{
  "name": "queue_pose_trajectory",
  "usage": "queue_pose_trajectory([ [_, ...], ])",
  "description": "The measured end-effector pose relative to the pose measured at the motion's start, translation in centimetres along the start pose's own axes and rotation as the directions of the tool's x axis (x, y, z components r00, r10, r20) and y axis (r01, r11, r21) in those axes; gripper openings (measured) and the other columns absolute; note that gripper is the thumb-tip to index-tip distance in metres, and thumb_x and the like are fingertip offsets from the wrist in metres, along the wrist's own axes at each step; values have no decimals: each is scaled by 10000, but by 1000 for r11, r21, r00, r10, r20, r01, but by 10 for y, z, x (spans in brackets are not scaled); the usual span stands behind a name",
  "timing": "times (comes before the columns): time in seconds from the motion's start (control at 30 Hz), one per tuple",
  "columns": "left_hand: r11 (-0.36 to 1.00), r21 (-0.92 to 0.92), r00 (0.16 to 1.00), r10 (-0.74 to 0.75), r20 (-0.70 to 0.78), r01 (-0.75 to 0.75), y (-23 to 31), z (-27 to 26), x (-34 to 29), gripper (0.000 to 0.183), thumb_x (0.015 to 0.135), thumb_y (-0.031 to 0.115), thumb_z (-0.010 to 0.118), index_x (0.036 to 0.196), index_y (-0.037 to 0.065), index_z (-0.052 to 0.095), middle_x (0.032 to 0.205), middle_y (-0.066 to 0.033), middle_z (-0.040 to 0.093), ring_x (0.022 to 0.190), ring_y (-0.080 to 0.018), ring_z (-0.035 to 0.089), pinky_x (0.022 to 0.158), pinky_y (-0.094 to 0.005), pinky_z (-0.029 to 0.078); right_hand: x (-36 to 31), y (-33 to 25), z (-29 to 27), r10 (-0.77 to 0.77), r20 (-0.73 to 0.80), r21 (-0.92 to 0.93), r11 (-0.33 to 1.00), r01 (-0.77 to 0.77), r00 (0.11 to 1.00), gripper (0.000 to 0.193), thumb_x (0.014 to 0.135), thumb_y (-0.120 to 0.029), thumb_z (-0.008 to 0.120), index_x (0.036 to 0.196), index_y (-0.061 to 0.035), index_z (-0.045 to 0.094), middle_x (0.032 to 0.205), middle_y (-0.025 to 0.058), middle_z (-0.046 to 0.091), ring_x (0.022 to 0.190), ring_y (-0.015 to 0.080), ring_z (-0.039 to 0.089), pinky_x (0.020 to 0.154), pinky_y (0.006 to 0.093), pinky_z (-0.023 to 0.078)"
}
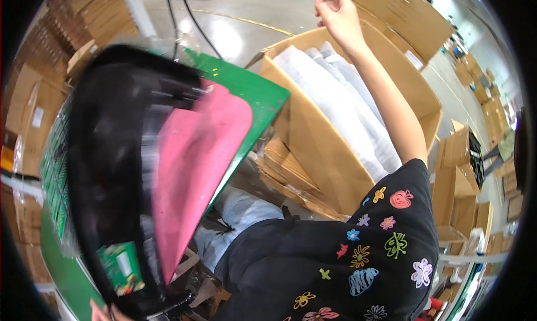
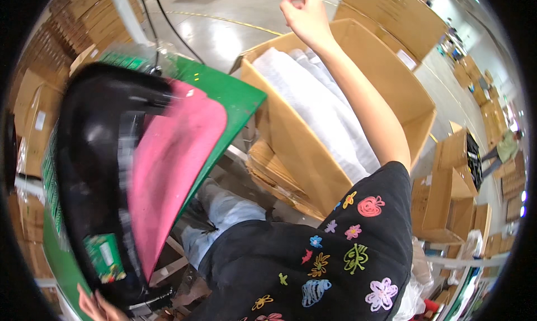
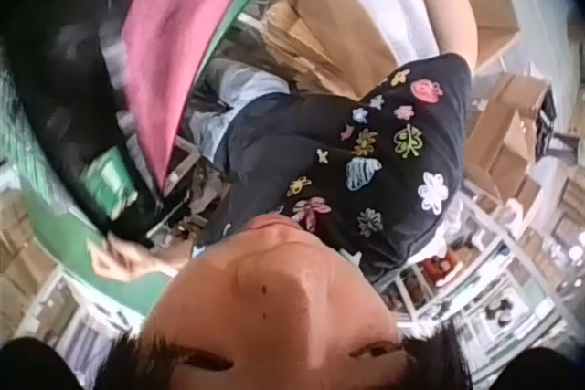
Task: Installing circuit boards into plastic housings and securing them with screws using an electric screwdriver.
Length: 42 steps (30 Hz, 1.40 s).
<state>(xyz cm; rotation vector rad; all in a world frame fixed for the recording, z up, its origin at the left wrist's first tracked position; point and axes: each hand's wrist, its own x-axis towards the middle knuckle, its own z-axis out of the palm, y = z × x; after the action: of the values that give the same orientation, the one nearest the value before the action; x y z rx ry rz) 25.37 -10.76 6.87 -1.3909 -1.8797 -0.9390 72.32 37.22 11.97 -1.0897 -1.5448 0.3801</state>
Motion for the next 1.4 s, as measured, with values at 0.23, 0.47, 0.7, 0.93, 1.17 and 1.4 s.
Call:
queue_pose_trajectory([
  [0.23, 837, -368, 728, -539, -423, 406, -50, -32, -43, 319, 920, 230, 671, 1171, 35, 652, 1018, -97, 649, 980, -258, 613, 851, -402, 477, -40, 213, -74, 403, 130, -740, 647, -181, 906, 721, 798, -352, 722, 1350, 28, 458, 1356, 305, 485, 1283, 438, 477, 1086, 463, 406],
  [0.47, 245, -945, 578, -813, -77, 219, -113, -91, -53, 249, 827, 305, 732, 1022, 156, 688, 960, 4, 679, 875, -193, 597, 670, -341, 446, -109, 259, -93, 667, 87, -684, 580, -443, 740, 923, 830, -723, 520, 1545, -184, 297, 1498, 245, 392, 1413, 400, 345, 1150, 553, 238],
  [0.7, 181, -969, 440, -894, -91, 167, -215, -107, -88, 231, 838, 409, 660, 1030, 280, 658, 1028, 74, 646, 960, -151, 553, 657, -392, 408, -139, 241, -55, 324, 155, -740, 664, -108, 933, 709, 887, -482, 628, 1484, -193, 380, 1560, 165, 279, 1418, 374, 279, 1103, 605, 270],
  [0.93, 113, -977, 673, -738, 41, 183, -244, -108, -40, 226, 878, 358, 633, 1034, 196, 653, 996, 12, 639, 926, -187, 568, 702, -390, 436, -145, 225, -51, 366, 441, -748, 654, 111, 819, 580, 908, -356, 577, 1448, -189, 444, 1562, 127, 284, 1403, 331, 309, 1086, 563, 328],
  [1.17, 7, -973, 796, -577, 184, 230, -268, -95, -35, 234, 919, 307, 605, 1039, 111, 649, 964, -50, 632, 891, -223, 582, 746, -389, 464, -135, 225, -76, 23, 526, -764, 451, 460, 850, 587, 782, -276, 703, 1329, -161, 524, 1423, 102, 430, 1233, 308, 465, 906, 486, 487],
  [1.4, -87, -940, 827, -453, 333, 331, -271, -108, -76, 254, 959, 257, 578, 1043, 27, 644, 932, -112, 625, 856, -259, 596, 791, -387, 493, -92, 254, -113, -24, 450, -870, 215, 444, 893, 643, 701, -245, 793, 1288, -131, 557, 1372, 85, 482, 1268, 286, 461, 929, 488, 483],
])
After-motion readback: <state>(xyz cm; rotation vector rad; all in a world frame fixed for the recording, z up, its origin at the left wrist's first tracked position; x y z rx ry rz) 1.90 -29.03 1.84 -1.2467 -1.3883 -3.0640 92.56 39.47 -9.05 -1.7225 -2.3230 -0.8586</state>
